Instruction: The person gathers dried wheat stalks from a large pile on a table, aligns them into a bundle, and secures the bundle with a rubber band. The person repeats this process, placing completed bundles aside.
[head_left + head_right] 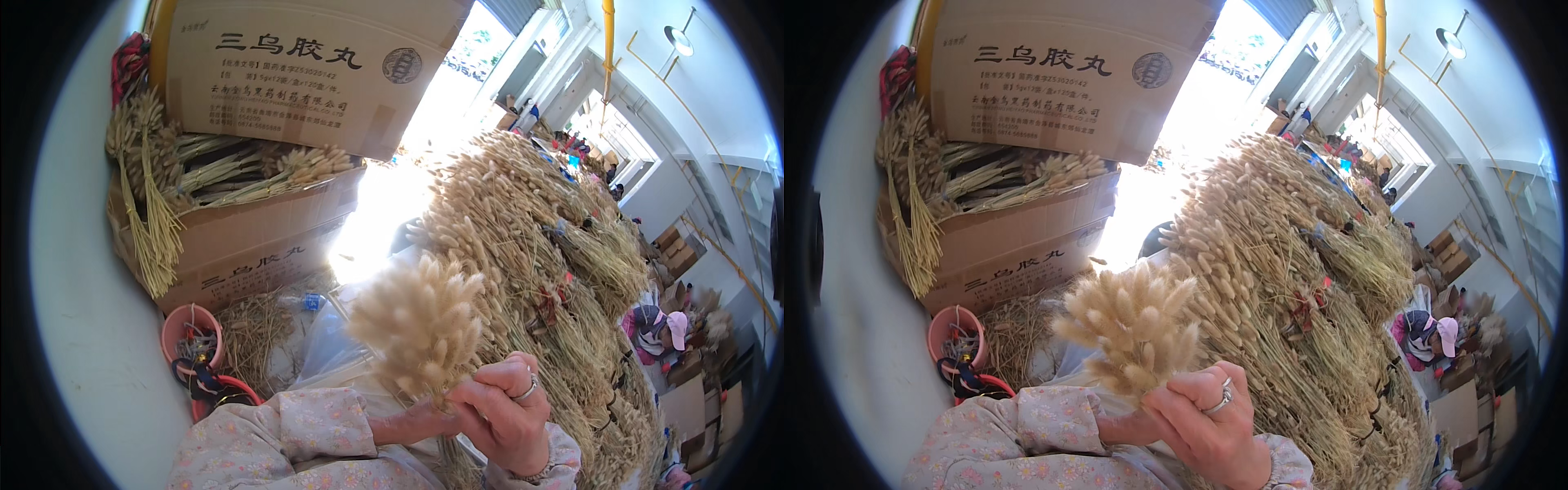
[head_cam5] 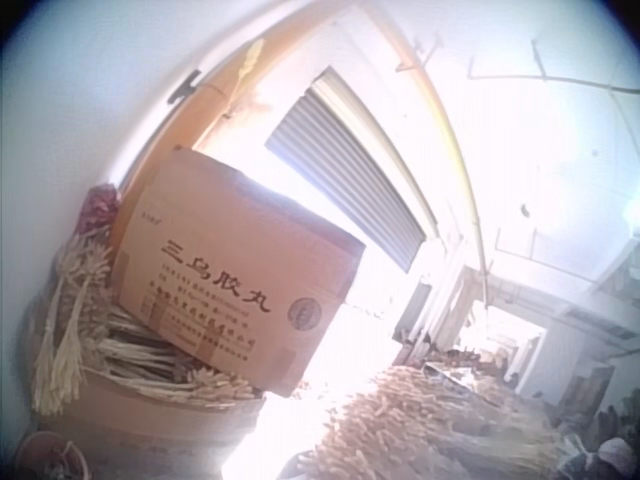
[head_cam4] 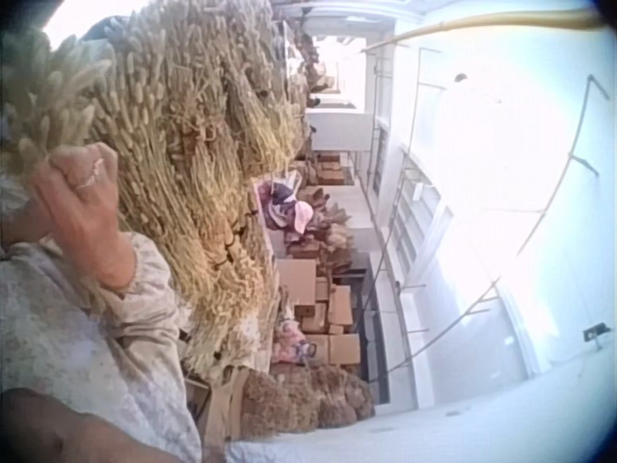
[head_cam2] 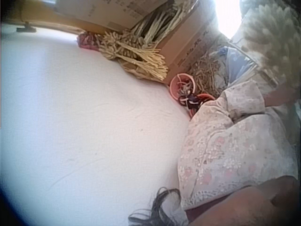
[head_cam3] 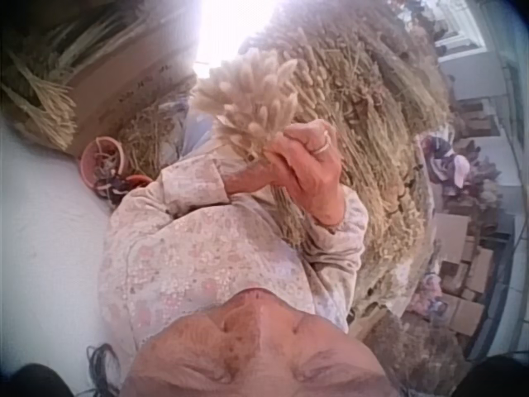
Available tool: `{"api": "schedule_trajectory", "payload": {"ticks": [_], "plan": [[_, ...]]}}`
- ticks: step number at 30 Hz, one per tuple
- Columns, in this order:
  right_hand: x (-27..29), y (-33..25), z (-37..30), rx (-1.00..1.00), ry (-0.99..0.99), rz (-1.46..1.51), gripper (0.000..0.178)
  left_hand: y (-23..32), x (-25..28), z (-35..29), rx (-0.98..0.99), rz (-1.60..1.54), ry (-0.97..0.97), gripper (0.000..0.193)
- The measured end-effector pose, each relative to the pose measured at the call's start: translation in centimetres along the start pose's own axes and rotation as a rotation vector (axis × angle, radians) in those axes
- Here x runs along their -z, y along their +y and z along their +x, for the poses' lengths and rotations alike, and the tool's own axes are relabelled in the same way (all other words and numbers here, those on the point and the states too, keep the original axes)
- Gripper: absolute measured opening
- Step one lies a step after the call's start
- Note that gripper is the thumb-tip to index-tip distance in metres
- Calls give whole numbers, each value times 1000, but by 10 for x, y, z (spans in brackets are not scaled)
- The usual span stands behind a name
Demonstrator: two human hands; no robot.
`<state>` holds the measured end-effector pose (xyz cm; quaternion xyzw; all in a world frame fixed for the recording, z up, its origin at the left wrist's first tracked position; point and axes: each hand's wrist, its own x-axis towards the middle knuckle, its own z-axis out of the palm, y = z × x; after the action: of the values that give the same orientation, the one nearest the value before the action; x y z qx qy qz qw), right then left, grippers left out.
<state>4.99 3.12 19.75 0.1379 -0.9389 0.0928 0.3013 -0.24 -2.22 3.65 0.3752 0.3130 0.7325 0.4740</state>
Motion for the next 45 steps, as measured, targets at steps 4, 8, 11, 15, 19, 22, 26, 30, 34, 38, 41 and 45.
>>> {"api": "schedule_trajectory", "payload": {"ticks": [4, 8, 11, 15, 19, 22, 26, 30, 34, 38, 41, 45], "plan": [[-5, 7, 4, 14, 35, 40, 26, -2, -2, 1, 26, 2, -8, 18], [-12, 9, 0, -142, 145, 58, 17, 3, -3, 1, 68, 3, -20, 19], [0, 9, -13, -332, 196, 106, 16, 7, -2, 2, 106, 23, -26, 20], [7, 15, -26, -402, 75, 93, 18, 5, 2, 4, 75, 75, -94, 19], [-4, 14, -31, -332, 7, -2, 19, -5, -6, 4, 112, -55, 46, 16], [-13, 12, -30, -276, 45, -31, 18, -6, -3, 3, 83, -26, -3, 14], [-17, 11, -30, -241, 86, -7, 19, -4, -1, 2, 83, 19, -36, 12], [-18, 10, -31, -236, 94, 9, 16, -4, -1, 0, 87, 48, -53, 11], [-11, 18, -34, -373, 150, 58, 14, -4, -1, -1, 134, 122, -46, 10], [-6, 32, -36, -546, 105, 175, 14, -6, 0, 0, -18, 206, -121, 13], [-14, 31, -36, -499, 40, 286, 18, -9, 0, 3, -74, 217, -85, 15], [-22, 27, -37, -387, 98, 226, 21, -9, -1, 1, -102, 162, -7, 15]]}}
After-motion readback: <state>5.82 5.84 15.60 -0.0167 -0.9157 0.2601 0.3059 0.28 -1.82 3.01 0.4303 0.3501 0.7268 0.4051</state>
